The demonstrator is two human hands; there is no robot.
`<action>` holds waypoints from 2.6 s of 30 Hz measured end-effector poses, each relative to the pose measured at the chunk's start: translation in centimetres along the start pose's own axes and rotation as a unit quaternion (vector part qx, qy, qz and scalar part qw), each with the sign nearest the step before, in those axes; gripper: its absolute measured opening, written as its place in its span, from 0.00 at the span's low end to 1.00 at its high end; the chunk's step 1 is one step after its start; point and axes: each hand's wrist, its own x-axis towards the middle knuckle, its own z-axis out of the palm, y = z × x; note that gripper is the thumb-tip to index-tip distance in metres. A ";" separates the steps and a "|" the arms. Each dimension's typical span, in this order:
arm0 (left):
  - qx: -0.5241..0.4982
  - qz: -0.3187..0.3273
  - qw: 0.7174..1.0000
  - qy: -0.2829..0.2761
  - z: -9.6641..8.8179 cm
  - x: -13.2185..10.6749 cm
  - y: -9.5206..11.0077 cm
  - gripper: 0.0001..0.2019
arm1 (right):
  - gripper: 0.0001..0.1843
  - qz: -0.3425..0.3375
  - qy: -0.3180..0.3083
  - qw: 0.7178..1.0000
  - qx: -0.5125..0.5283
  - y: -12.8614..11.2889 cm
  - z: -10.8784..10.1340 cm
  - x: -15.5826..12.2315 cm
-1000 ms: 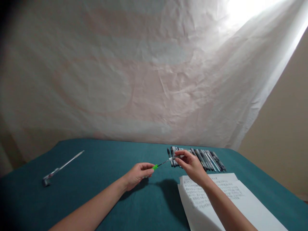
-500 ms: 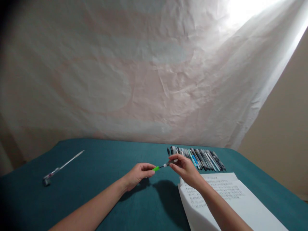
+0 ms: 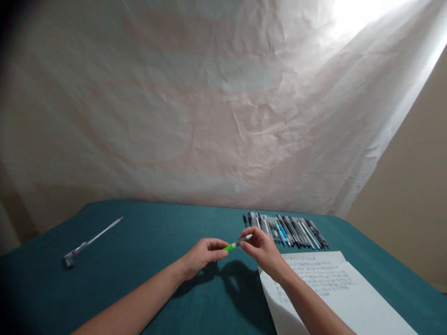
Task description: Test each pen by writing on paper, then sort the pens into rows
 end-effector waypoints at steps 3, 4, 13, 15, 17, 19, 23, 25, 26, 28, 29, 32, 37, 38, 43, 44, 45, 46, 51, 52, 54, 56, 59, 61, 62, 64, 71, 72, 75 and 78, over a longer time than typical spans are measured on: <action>-0.004 0.000 1.000 0.004 0.0 -0.1 -0.1 0.17 | 0.18 0.015 0.011 1.000 0.016 0.1 0.3 -0.2; -0.005 0.002 1.000 0.003 0.0 -0.1 -0.1 0.17 | 0.18 0.020 0.011 1.000 0.019 0.2 0.3 -0.2; 0.001 0.016 1.000 0.007 0.0 0.1 -0.5 0.18 | 0.17 0.028 -0.012 0.999 0.027 0.3 -0.2 -0.6; 0.007 0.013 1.000 0.010 -0.1 0.1 -0.4 0.18 | 0.17 0.024 -0.016 0.999 0.042 0.3 -0.2 -0.6; 0.011 0.008 1.000 0.008 -0.1 0.1 -0.3 0.18 | 0.17 0.022 -0.018 0.998 0.052 0.5 -0.2 -0.6; 0.015 0.004 1.000 0.005 -0.1 0.0 -0.2 0.18 | 0.16 0.019 -0.022 0.998 0.056 0.7 -0.3 -0.6; 0.026 -0.005 1.000 0.006 0.0 0.0 -0.2 0.19 | 0.14 0.013 -0.028 0.998 0.059 1.1 -0.5 -0.5; 0.027 -0.009 1.000 0.008 0.0 0.0 -0.1 0.20 | 0.13 0.014 -0.028 0.998 0.059 1.3 -0.6 -0.4; 0.026 -0.009 1.000 0.010 0.0 0.0 -0.1 0.20 | 0.13 0.016 -0.027 0.998 0.058 1.4 -0.7 -0.4; 0.025 -0.006 1.000 0.013 0.1 -0.1 0.0 0.19 | 0.12 0.019 -0.026 0.998 0.057 1.5 -0.8 -0.4; 0.024 -0.004 1.000 0.015 0.1 -0.1 0.0 0.19 | 0.12 0.020 -0.024 0.998 0.057 1.5 -0.7 -0.4; 0.025 -0.004 0.999 0.024 0.2 -0.2 0.0 0.18 | 0.12 0.021 -0.020 0.998 0.057 1.7 -0.6 -0.4; 0.016 0.002 1.000 0.024 0.0 0.0 -0.5 0.18 | 0.13 0.024 -0.009 0.999 0.045 1.9 -0.4 -0.3; 0.016 0.003 1.000 0.022 0.0 0.0 -0.6 0.18 | 0.13 0.026 -0.007 0.999 0.041 1.9 -0.4 -0.3; 0.023 0.005 1.000 0.014 -0.1 0.1 -0.7 0.19 | 0.13 0.028 -0.002 0.999 0.020 2.0 -0.4 -0.4; 0.022 0.007 1.000 0.011 -0.2 0.1 -0.7 0.19 | 0.13 0.027 -0.001 1.000 0.014 2.0 -0.4 -0.4; 0.022 0.008 1.000 0.009 -0.1 0.1 -0.7 0.18 | 0.14 0.026 0.000 1.000 0.009 2.1 -0.4 -0.4; 0.021 0.009 1.000 0.006 -0.1 0.1 -0.6 0.18 | 0.14 0.025 0.002 1.000 0.004 2.2 -0.4 -0.4; 0.025 0.013 1.000 0.007 -0.1 0.1 -0.5 0.18 | 0.13 0.017 0.006 0.999 -0.037 2.2 -0.5 -0.4; 0.027 0.014 0.999 0.011 -0.1 0.1 -0.5 0.18 | 0.14 0.014 0.003 0.999 -0.050 2.0 -0.6 -0.4; 0.037 0.016 0.999 0.020 0.0 0.1 -0.5 0.17 | 0.14 0.009 -0.003 0.997 -0.078 1.8 -0.6 -0.3; 0.051 0.017 0.998 0.026 0.1 0.1 -0.5 0.16 | 0.14 0.006 -0.008 0.995 -0.099 1.6 -0.7 -0.4; 0.077 0.032 0.996 0.033 0.2 0.0 -0.2 0.15 | 0.15 0.002 -0.010 0.993 -0.119 1.5 -0.8 -0.4; 0.099 0.054 0.993 0.043 0.3 0.0 0.0 0.14 | 0.18 0.001 -0.004 0.991 -0.132 1.6 -0.8 -0.5; 0.113 0.066 0.990 0.045 0.4 -0.1 0.0 0.14 | 0.19 0.003 0.000 0.990 -0.138 1.7 -0.7 -0.5; 0.136 0.086 0.986 0.040 0.4 -0.1 0.1 0.13 | 0.23 0.012 0.006 0.989 -0.149 2.0 -0.6 -0.5; 0.095 0.076 0.992 0.029 0.4 0.2 -0.6 0.16 | 0.26 0.045 -0.017 0.995 -0.092 1.7 -0.8 -0.5; 0.081 0.068 0.994 0.033 0.3 0.3 -0.6 0.16 | 0.24 0.039 -0.026 0.996 -0.071 1.3 -0.9 -0.5; 0.044 0.042 0.997 0.039 0.2 0.3 -0.4 0.17 | 0.21 0.013 -0.037 0.999 -0.016 0.4 -1.3 -0.6; 0.016 0.029 0.999 0.033 0.2 0.2 -0.3 0.18 | 0.22 0.007 -0.037 0.998 0.040 0.2 -1.3 -0.7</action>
